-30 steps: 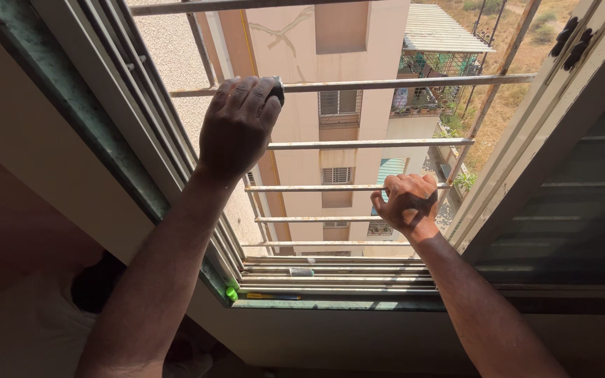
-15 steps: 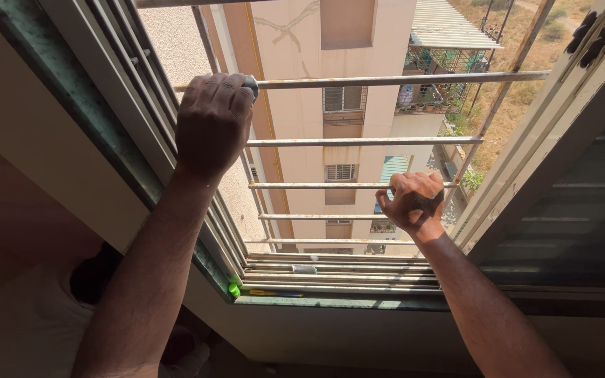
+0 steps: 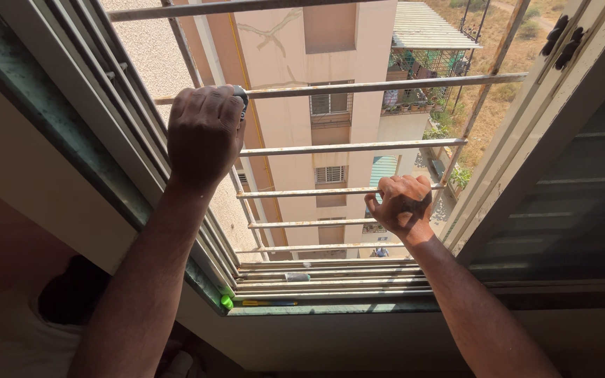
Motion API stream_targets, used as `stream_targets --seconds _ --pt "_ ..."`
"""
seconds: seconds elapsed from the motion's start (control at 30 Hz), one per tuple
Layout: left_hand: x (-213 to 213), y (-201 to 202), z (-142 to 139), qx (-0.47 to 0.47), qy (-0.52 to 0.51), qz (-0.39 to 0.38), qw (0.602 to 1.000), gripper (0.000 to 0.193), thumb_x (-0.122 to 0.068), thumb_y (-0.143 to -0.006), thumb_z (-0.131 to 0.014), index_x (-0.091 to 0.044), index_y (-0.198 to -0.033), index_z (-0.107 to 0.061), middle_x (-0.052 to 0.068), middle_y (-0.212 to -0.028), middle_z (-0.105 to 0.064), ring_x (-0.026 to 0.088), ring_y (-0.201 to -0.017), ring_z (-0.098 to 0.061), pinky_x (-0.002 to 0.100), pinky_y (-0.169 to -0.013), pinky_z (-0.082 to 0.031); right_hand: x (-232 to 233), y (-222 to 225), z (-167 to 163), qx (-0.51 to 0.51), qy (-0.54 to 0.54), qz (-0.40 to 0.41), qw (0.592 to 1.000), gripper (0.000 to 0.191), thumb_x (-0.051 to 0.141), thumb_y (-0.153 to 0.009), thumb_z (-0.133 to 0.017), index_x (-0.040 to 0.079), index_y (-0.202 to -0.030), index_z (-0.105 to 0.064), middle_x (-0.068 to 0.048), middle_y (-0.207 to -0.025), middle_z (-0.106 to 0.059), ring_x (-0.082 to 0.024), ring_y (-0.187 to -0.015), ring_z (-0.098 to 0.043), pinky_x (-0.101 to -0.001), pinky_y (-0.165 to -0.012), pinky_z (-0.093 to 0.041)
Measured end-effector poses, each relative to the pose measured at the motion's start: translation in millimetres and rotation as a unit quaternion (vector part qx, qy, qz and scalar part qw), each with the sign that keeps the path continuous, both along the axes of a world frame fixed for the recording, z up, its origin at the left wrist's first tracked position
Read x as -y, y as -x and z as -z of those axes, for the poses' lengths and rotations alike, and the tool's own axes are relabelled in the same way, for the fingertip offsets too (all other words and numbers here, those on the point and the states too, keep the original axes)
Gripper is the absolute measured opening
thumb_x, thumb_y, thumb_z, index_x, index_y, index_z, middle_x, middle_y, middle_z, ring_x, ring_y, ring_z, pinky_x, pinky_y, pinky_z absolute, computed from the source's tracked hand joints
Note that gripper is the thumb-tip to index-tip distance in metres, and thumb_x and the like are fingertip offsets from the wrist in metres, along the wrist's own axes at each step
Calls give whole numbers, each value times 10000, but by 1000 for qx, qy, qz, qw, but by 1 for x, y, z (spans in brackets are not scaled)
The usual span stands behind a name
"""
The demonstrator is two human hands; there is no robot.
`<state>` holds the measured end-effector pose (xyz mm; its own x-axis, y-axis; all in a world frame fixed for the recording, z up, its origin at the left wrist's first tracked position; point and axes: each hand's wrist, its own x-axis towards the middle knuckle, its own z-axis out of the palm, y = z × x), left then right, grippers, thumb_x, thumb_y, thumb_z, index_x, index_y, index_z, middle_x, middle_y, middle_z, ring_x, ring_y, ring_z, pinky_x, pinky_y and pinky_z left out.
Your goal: The person rubs a small abrasive block along the horizontal metal bars of an open window security grill, working on one bar at a time and moving between bars, occasionally steadying the grill with the other hand.
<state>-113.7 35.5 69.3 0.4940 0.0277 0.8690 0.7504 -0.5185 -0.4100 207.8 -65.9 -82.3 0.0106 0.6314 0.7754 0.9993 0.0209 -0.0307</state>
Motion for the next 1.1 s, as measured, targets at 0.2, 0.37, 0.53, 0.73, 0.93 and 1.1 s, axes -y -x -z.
stream_targets --seconds 0.2,0.37,0.53,0.73,0.93,1.1 --pt "-5 3 3 -5 -8 -10 1000 216 -215 -1007 -810 -82 -1117 -680 62 -1140 -739 220 -1126 -713 433 -999 -492 0 3 0 3 0 -2 1000 255 254 -715 -806 126 -598 -619 -41 -609 -649 -240 -589 -613 -414 -643 -387" --pt "-8 8 -2 -16 -6 8 1000 185 -213 -979 -801 -95 -1077 -696 52 -1135 -751 209 -1116 -715 409 -932 -476 -2 6 -1 -14 0 10 1000 265 258 -719 -804 125 -588 -616 -40 -598 -649 -240 -595 -618 -416 -637 -385" --pt "-3 14 -13 -38 3 19 999 134 -197 -1047 -798 -105 -1098 -715 33 -1128 -741 186 -1089 -705 416 -960 -491 -5 10 0 0 -13 18 1000 260 255 -741 -776 136 -585 -605 -31 -616 -649 -239 -601 -614 -406 -659 -391" --pt "2 27 -42 -3 -102 109 989 194 -158 -1048 -824 -109 -1142 -663 28 -1214 -692 203 -1199 -665 404 -973 -492 -12 17 5 19 -37 54 998 320 291 -761 -768 143 -552 -576 -32 -590 -627 -247 -614 -614 -412 -677 -395" --pt "-24 23 -80 64 -171 108 977 249 -68 -898 -792 -78 -1097 -643 54 -1240 -658 245 -1183 -637 429 -987 -485 -18 15 14 14 -43 61 997 362 308 -805 -758 158 -542 -559 -30 -585 -615 -248 -615 -611 -407 -680 -398" --pt "-37 -3 -66 75 -117 92 986 222 -99 -903 -816 -65 -1055 -658 59 -1160 -636 257 -1190 -614 444 -983 -485 -22 17 15 31 -48 71 996 352 290 -828 -736 167 -558 -547 -19 -592 -610 -237 -628 -615 -404 -692 -406"
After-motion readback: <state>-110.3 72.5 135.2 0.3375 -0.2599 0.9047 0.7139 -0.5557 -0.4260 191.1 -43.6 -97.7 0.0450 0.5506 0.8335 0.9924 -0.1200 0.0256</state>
